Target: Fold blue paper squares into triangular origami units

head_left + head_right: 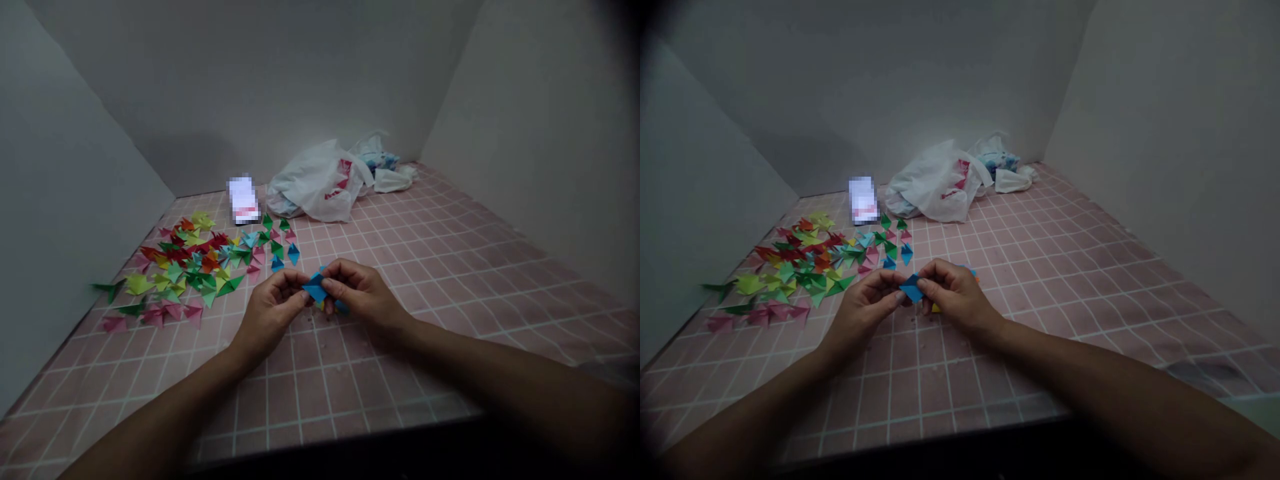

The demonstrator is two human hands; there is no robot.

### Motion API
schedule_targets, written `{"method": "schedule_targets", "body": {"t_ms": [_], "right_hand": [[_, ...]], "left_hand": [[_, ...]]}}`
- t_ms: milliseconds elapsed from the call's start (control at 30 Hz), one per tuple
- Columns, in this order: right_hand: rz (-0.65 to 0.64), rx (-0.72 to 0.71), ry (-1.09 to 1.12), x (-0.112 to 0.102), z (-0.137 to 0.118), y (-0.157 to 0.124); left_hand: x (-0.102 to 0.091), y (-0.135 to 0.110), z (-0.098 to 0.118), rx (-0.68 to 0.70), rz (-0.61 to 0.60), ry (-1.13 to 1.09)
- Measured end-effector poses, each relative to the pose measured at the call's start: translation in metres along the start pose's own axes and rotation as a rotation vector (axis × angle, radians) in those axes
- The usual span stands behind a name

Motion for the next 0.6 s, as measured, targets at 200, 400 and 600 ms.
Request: {"method": "schedule_targets", "body": {"t_ms": [200,400,600], "right_hand": [[-0.128,0.032,0.037,0.01,0.002,0.001],[-0.023,0.091,0.093,0.0,0.01,0.001],[0.032,0.157,0.136,-0.004,0.017,0.0]], "left_hand": [[-0.006,0.002,-0.006,-0.022,0.039,-0.029],[-0.004,0.003,-0.009,-0.033,-0.015,-0.044],[0.0,0.002,-0.007,-0.033,-0.058,-0.055]]}}
Point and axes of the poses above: each hand's wrist, its own y-axis towards the middle knuckle, its own x-axis out of the palm, z = x × y, the point moved 8 cm from there along y, towards the middle knuckle, and after that the axes turned 15 degrees about -x, right-handed, at the moved point
